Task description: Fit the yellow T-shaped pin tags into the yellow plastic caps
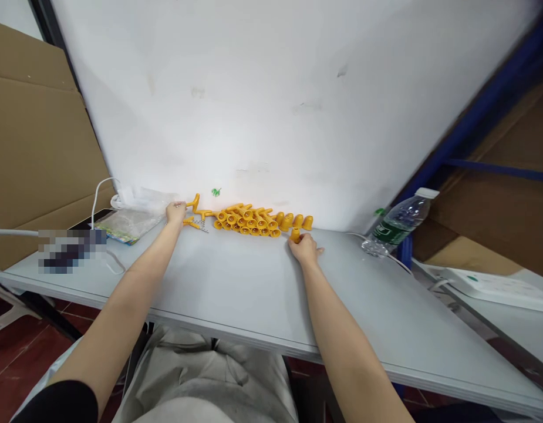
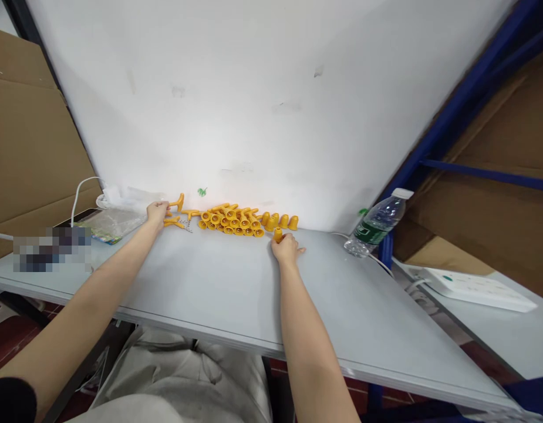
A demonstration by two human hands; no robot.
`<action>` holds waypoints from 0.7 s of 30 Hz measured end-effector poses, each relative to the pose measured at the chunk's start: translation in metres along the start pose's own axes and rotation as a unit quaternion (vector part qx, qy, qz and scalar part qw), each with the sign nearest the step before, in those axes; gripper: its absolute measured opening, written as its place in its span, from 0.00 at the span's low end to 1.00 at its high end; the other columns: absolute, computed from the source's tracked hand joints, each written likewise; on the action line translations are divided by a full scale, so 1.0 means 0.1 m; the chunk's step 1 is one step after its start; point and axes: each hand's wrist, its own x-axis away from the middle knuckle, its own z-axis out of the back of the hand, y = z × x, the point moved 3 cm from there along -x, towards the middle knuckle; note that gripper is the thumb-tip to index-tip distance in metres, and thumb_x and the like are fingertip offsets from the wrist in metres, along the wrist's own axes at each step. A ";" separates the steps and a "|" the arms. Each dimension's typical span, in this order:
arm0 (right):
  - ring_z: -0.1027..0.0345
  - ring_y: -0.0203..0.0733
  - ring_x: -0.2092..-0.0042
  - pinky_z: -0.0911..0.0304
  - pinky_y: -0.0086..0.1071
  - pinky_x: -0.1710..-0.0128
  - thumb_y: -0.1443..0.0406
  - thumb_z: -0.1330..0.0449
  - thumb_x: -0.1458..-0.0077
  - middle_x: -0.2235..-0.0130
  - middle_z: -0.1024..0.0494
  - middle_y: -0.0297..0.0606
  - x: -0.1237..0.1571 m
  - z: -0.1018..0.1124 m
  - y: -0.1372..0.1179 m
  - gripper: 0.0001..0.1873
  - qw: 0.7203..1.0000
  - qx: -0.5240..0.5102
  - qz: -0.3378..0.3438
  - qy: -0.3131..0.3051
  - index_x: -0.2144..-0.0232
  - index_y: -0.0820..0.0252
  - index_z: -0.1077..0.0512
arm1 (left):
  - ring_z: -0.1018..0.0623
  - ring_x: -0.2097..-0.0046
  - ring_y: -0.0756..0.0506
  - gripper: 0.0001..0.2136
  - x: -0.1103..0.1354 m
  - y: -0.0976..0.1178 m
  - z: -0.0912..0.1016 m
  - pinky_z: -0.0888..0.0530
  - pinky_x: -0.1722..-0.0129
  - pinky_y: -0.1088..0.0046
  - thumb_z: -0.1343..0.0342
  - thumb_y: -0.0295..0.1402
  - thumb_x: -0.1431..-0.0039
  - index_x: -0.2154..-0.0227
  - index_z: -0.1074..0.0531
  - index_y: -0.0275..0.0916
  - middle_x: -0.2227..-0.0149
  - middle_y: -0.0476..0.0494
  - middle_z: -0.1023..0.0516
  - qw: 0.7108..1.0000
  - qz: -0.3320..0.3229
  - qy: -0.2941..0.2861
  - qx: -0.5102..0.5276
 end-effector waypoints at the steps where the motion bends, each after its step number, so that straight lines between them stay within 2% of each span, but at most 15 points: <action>1: 0.33 0.57 0.46 0.47 0.59 0.43 0.62 0.42 0.46 0.53 0.23 0.50 0.00 0.00 0.00 0.14 1.000 -0.001 0.000 0.001 0.58 0.62 0.31 | 0.26 0.73 0.47 0.03 0.05 0.00 0.01 0.28 0.69 0.68 0.45 0.30 0.49 0.73 0.31 0.37 0.76 0.46 0.26 0.999 0.028 0.005 0.041; 4: 0.33 0.58 0.46 0.47 0.59 0.44 0.62 0.42 0.47 0.53 0.23 0.51 0.00 0.00 0.00 0.13 1.000 -0.006 -0.001 0.001 0.58 0.62 0.31 | 0.28 0.74 0.50 0.05 0.21 0.02 0.04 0.29 0.71 0.73 0.42 0.31 0.52 0.76 0.32 0.37 0.76 0.51 0.29 0.987 0.066 0.022 0.145; 9: 0.33 0.58 0.47 0.45 0.58 0.46 0.62 0.42 0.48 0.54 0.23 0.51 -0.02 -0.02 0.02 0.12 1.000 -0.023 0.005 0.002 0.60 0.60 0.32 | 0.27 0.71 0.51 0.05 0.39 0.03 0.12 0.29 0.67 0.74 0.41 0.32 0.51 0.75 0.31 0.36 0.75 0.50 0.29 0.985 0.008 0.044 0.169; 12: 0.33 0.58 0.47 0.45 0.57 0.46 0.63 0.42 0.48 0.53 0.24 0.50 -0.02 -0.02 0.01 0.12 1.000 -0.023 0.011 0.001 0.60 0.60 0.32 | 0.26 0.69 0.50 0.06 0.47 0.00 0.15 0.28 0.64 0.74 0.42 0.34 0.49 0.74 0.29 0.37 0.74 0.50 0.28 0.992 -0.046 0.039 0.112; 16: 0.32 0.57 0.48 0.46 0.58 0.46 0.63 0.43 0.47 0.54 0.23 0.49 -0.01 -0.02 0.01 0.12 1.000 -0.021 0.010 0.000 0.60 0.60 0.32 | 0.26 0.68 0.49 0.06 0.57 -0.03 0.13 0.28 0.62 0.72 0.43 0.35 0.47 0.73 0.27 0.38 0.73 0.49 0.27 0.994 -0.107 -0.003 -0.029; 19: 0.33 0.56 0.47 0.46 0.58 0.45 0.62 0.43 0.47 0.54 0.24 0.48 -0.01 -0.02 0.01 0.12 1.000 -0.017 0.010 -0.006 0.60 0.60 0.32 | 0.26 0.67 0.47 0.07 0.63 -0.06 0.09 0.28 0.62 0.71 0.42 0.36 0.47 0.73 0.26 0.39 0.74 0.48 0.26 0.978 -0.149 -0.059 -0.136; 21: 0.33 0.56 0.47 0.46 0.57 0.45 0.62 0.42 0.47 0.53 0.24 0.49 -0.01 -0.03 0.01 0.12 1.000 -0.016 0.011 -0.006 0.60 0.61 0.32 | 0.25 0.67 0.45 0.07 0.66 -0.12 0.05 0.28 0.63 0.70 0.41 0.37 0.47 0.73 0.25 0.39 0.75 0.47 0.26 0.960 -0.151 -0.119 -0.205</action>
